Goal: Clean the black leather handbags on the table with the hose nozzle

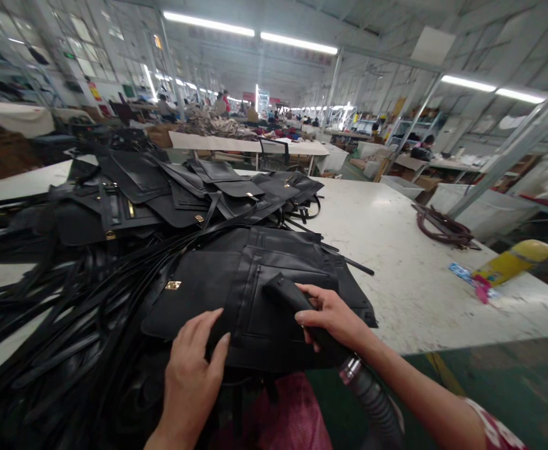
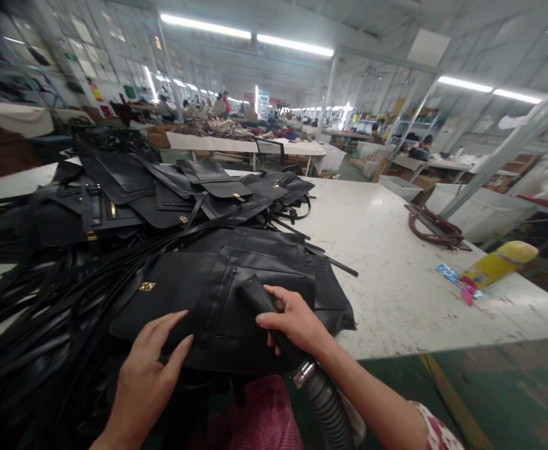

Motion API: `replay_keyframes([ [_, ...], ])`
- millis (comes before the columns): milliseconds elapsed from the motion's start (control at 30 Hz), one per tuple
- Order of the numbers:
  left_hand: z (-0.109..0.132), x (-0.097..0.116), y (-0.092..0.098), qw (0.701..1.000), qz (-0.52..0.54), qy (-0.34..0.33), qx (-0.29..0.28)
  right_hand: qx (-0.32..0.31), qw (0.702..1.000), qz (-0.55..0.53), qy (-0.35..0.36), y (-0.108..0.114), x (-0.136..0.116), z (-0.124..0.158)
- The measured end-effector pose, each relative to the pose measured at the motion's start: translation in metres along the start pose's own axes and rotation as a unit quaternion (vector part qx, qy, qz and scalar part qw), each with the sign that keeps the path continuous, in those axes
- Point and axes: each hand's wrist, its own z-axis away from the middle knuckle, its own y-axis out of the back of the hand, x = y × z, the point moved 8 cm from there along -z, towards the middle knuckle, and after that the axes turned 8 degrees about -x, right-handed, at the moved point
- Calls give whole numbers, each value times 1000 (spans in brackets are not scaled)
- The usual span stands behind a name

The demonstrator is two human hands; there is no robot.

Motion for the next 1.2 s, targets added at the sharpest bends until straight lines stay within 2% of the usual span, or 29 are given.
replay_keyframes([
  [67, -14, 22, -19, 992, -70, -95, -33, -11, 1000, 7, 6, -2, -5, -6],
  [133, -20, 33, -45, 978, -135, -143, -72, -25, 1000, 14, 5, -5, -7, -14],
  [233, -19, 35, -72, 964, -197, -155, -86, -47, 999, 24, -11, -8, -6, -32],
  [333, -13, 32, -81, 961, -216, -149, -86, -70, 997, 26, -26, -9, -3, -53],
  [433, -11, 30, -80, 962, -216, -145, -83, -51, 998, 21, -11, -7, -4, -69],
  [533, -11, 29, -78, 964, -213, -141, -73, 1, 1000, 24, 21, -7, -8, -66],
  [700, -9, 25, -77, 971, -190, -133, -50, -75, 997, -10, -19, -23, 3, -43],
  [800, -7, 23, -78, 975, -175, -131, -46, -66, 997, -19, -15, -19, 6, -51],
  [867, -6, 23, -76, 977, -162, -128, -43, -22, 1000, 5, 19, -12, 3, -65],
  [967, -8, 23, -69, 983, -134, -120, -46, 109, 989, 45, 85, 8, -4, -77],
  [1000, -13, 22, -65, 985, -118, -115, -47, 143, 984, 48, 99, 14, -5, -76],
  [1067, -34, 18, -55, 992, -75, -93, -38, 172, 978, 35, 110, 23, -4, -69],
  [1133, -67, 8, -45, 998, -35, -53, -17, 174, 978, 15, 111, 30, -2, -57],
  [1200, -108, -8, -44, 1000, -1, 7, -25, 176, 978, -1, 112, 35, -2, -45],
])
